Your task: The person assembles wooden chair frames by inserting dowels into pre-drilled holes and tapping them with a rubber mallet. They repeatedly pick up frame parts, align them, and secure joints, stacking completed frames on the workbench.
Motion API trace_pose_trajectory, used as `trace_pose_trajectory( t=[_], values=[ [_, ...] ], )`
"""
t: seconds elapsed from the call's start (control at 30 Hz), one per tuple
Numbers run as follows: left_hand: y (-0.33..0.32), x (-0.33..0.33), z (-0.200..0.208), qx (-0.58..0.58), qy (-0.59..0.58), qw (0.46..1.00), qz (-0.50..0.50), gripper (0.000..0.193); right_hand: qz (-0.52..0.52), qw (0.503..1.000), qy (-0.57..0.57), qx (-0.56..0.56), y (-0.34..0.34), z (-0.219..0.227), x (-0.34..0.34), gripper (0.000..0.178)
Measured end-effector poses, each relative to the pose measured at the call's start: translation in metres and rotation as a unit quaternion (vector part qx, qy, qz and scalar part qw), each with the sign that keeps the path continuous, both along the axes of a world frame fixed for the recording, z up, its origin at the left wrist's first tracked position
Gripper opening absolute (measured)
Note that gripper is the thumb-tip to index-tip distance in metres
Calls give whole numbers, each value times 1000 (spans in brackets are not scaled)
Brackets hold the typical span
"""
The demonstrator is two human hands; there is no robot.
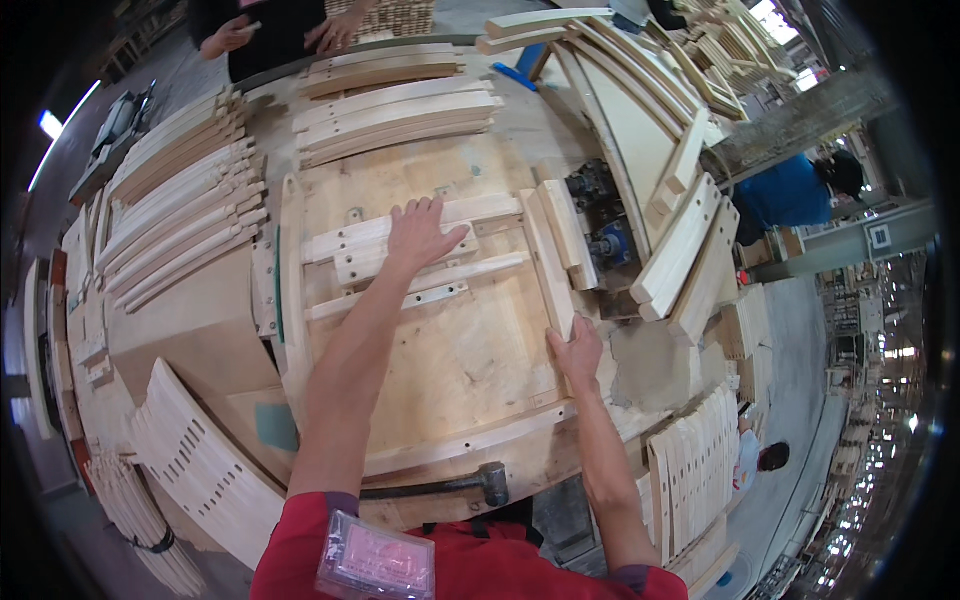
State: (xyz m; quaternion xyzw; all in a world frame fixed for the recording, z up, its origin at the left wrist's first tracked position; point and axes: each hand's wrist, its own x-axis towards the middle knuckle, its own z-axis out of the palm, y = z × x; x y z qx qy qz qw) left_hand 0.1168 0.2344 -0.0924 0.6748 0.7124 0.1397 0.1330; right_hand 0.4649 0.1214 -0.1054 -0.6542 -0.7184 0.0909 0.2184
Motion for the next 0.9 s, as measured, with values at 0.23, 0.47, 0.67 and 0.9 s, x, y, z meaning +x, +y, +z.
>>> trace_pose_trajectory(
  t=[0.23, 0.47, 0.67, 0.9],
  values=[
    [-9, 5, 21, -23, -6, 1000, -3, 84, 3, 999, 38, -33, -13, 22, 2, 42],
    [-16, -6, 35, -21, -18, 1000, -3, 78, 11, 997, 62, -35, -14, 30, -10, 45],
    [-14, -6, 30, -24, -14, 1000, -7, 79, 7, 998, 58, -32, -16, 31, -14, 44],
    [-8, -13, 4, 25, 1, 1000, 18, 82, 2, 998, 32, -53, -13, 16, -26, 41]
  ],
)
